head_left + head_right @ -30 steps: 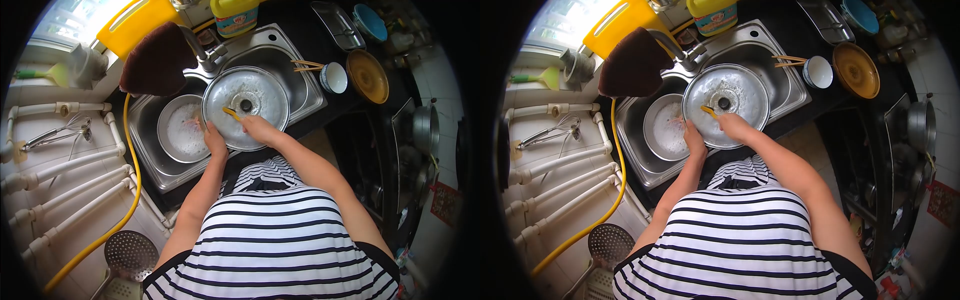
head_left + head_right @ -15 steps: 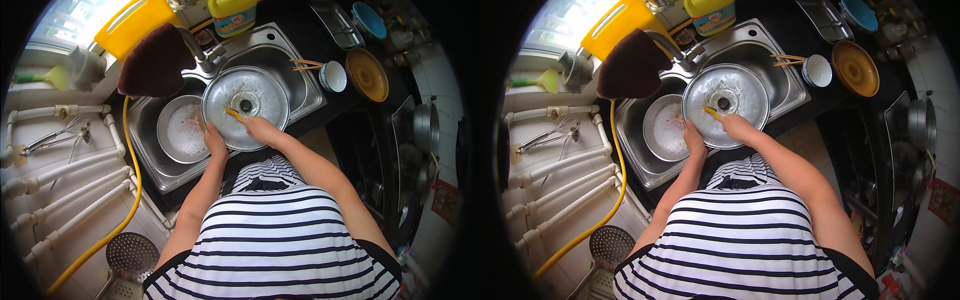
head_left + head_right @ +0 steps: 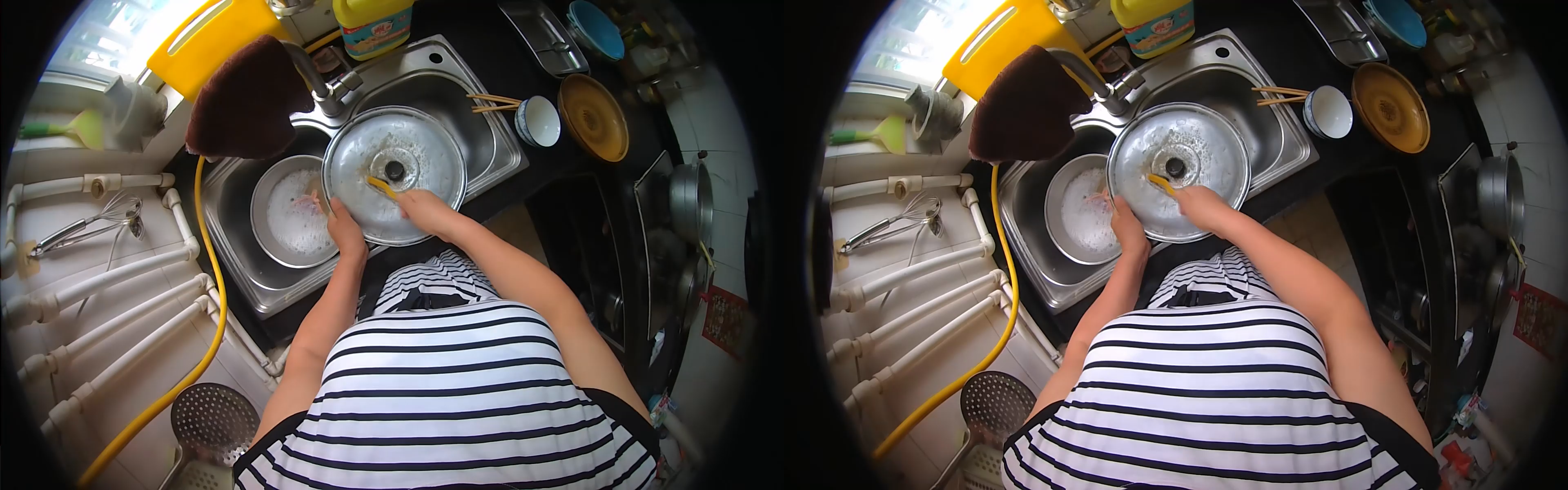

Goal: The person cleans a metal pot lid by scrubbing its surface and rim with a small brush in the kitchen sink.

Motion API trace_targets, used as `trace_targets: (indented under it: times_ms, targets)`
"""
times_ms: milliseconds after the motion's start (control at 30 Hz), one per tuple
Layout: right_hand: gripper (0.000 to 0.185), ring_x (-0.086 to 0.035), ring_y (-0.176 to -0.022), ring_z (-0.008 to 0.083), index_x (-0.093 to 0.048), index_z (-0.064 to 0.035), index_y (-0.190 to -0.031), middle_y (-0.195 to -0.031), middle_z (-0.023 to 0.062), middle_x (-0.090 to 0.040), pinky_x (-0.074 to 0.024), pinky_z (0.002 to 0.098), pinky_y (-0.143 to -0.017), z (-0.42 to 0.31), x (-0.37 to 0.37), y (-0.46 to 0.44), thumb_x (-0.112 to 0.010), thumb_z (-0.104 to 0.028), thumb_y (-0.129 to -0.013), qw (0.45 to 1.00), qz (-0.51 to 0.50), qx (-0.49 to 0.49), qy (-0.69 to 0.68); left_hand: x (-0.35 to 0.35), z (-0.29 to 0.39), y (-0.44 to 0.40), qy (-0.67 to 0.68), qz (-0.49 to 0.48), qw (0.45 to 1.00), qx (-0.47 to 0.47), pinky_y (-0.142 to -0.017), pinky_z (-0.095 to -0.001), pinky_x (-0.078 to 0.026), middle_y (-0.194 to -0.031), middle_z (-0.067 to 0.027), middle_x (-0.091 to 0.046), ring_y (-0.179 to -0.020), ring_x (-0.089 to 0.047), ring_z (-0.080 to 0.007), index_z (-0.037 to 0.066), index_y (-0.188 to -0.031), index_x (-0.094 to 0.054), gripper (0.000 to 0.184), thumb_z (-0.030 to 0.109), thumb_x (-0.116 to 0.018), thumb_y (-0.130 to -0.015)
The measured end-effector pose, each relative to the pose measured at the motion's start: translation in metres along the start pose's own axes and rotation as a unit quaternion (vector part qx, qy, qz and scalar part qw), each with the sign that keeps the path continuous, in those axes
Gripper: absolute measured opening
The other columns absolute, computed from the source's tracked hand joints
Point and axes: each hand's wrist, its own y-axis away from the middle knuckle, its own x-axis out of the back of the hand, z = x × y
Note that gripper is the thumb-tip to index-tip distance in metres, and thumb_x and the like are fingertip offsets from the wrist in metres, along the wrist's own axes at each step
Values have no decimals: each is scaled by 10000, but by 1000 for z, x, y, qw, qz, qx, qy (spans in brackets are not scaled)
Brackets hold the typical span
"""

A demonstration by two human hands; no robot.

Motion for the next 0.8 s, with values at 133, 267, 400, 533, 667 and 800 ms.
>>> trace_targets:
  times_ms: [133,267,400,533,667,800]
  targets:
    - [456,-610,-791,381,-644,35,-867,-861,242,-658,-460,442,-763,17,2,14,-419,-349,-968,1000,7,-6,4,5,-9,-7,7,-22,999,44,-1006,-311,-400,-1314,-142,-576,-1156,-545,-202,-17,-1469,-371,554,359,-373,-1063]
    - [428,-608,-799,394,-651,16,-879,-879,238,-656,-458,466,-773,-3,-17,-35,-413,-323,-987,999,20,-5,30,-1,9,7,-22,17,1000,-6,-1016,-310,-391,-1317,-143,-568,-1175,-533,-204,-21,-1448,-395,540,357,-373,-1063]
    - [387,-620,-828,401,-637,11,-870,-871,239,-648,-464,494,-781,5,-12,-23,-413,-284,-982,994,44,66,77,-3,0,5,5,16,999,-29,-943,-322,-422,-1197,-142,-607,-1067,-562,-207,-52,-1290,-509,522,395,-381,-1055]
    - [409,-620,-835,405,-614,27,-852,-861,247,-646,-465,498,-790,18,12,21,-389,-288,-984,998,20,4,63,-2,9,7,-14,4,1000,-11,-986,-319,-411,-1277,-151,-592,-1122,-556,-209,-35,-1392,-460,529,369,-371,-1062]
    - [442,-608,-816,397,-604,31,-838,-851,241,-642,-456,480,-786,7,3,-7,-367,-306,-998,996,6,43,83,3,-28,-19,-35,7,999,-3,-931,-331,-445,-1181,-152,-645,-1032,-593,-208,-57,-1309,-543,540,391,-376,-1059]
    - [454,-601,-796,385,-606,19,-825,-834,229,-643,-455,457,-769,-4,-4,-15,-357,-319,-999,995,10,59,81,10,-66,-45,-20,77,992,-94,-903,-337,-462,-1126,-155,-666,-992,-610,-212,-72,-1214,-605,562,416,-377,-1055]
